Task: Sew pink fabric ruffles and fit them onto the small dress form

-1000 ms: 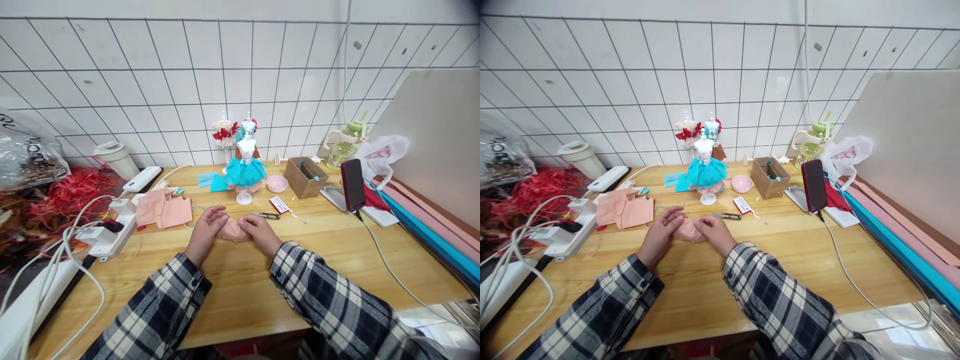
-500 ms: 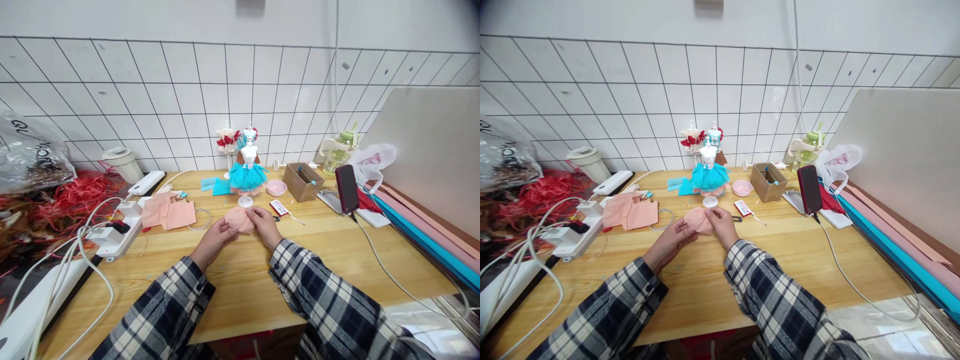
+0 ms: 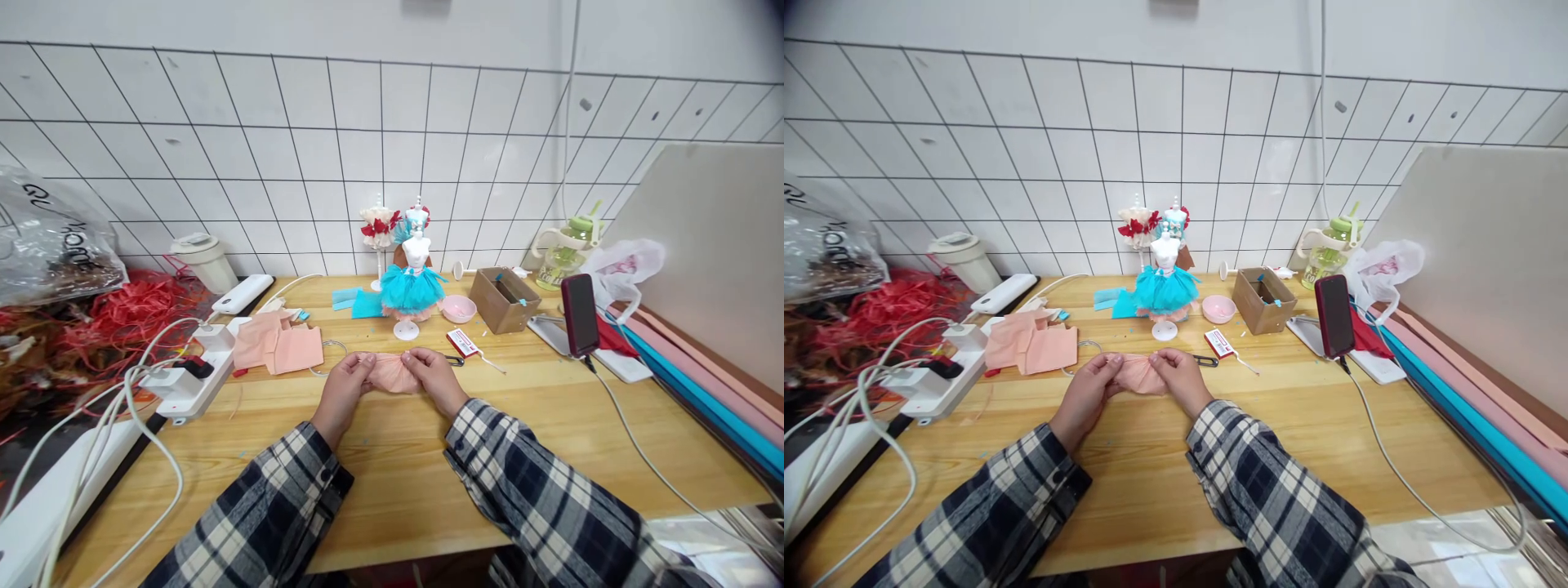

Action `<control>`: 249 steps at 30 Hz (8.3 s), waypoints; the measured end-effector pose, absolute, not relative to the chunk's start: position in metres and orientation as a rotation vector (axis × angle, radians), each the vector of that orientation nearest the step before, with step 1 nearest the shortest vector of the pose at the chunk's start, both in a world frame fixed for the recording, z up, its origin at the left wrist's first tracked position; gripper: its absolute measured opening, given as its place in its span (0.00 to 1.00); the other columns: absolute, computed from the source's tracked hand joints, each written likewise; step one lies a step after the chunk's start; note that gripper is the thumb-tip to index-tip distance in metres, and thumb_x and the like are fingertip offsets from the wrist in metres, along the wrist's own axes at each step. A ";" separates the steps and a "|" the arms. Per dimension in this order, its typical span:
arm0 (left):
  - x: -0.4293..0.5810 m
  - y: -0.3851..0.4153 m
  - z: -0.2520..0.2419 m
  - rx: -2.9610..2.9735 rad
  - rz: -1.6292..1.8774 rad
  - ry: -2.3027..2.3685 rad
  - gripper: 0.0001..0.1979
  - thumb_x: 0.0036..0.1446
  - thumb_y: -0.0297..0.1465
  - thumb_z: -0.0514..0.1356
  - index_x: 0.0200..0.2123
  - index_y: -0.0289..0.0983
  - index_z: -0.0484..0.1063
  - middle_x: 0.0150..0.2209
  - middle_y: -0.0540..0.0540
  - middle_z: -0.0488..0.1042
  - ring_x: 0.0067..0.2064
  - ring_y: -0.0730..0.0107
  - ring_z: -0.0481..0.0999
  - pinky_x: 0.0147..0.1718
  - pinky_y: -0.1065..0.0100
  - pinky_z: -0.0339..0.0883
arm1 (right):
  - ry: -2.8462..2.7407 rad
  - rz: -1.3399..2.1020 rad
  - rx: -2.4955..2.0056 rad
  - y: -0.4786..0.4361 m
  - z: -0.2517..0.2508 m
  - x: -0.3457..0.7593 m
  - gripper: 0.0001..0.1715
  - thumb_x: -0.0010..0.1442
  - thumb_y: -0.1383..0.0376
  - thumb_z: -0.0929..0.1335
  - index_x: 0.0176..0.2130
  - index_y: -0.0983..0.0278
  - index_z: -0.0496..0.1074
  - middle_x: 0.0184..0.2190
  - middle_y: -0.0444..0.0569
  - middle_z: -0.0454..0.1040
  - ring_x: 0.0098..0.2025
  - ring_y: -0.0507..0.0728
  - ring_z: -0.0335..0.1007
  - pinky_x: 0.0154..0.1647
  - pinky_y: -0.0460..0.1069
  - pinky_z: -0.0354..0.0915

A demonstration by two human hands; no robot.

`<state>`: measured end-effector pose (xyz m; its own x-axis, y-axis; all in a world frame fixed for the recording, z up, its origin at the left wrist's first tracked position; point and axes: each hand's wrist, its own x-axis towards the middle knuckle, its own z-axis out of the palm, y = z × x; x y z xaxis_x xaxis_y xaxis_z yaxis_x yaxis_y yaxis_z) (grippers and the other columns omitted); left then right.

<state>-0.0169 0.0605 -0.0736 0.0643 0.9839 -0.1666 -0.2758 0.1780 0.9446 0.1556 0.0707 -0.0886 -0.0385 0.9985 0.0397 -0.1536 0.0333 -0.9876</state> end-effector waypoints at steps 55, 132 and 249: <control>-0.006 0.051 -0.057 1.334 0.806 1.163 0.11 0.41 0.37 0.70 0.24 0.36 0.75 0.19 0.50 0.73 0.24 0.67 0.70 0.26 0.68 0.63 | -1.077 1.346 -1.001 0.075 -0.089 0.150 0.19 0.51 0.51 0.72 0.32 0.64 0.76 0.31 0.46 0.75 0.34 0.54 0.66 0.37 0.48 0.61; -0.031 0.076 -0.083 2.181 0.737 1.383 0.06 0.57 0.32 0.60 0.36 0.41 0.77 0.37 0.48 0.79 0.40 0.63 0.76 0.42 0.62 0.68 | -1.925 0.727 -1.500 0.055 -0.079 0.158 0.13 0.58 0.66 0.67 0.43 0.54 0.76 0.31 0.42 0.77 0.34 0.54 0.71 0.34 0.47 0.57; 0.150 0.101 -0.083 2.218 0.921 1.266 0.04 0.54 0.29 0.61 0.29 0.41 0.76 0.42 0.48 0.77 0.50 0.60 0.69 0.51 0.54 0.58 | -2.352 0.025 -1.222 0.052 -0.048 0.312 0.09 0.65 0.68 0.64 0.40 0.63 0.74 0.39 0.52 0.75 0.42 0.58 0.68 0.44 0.53 0.60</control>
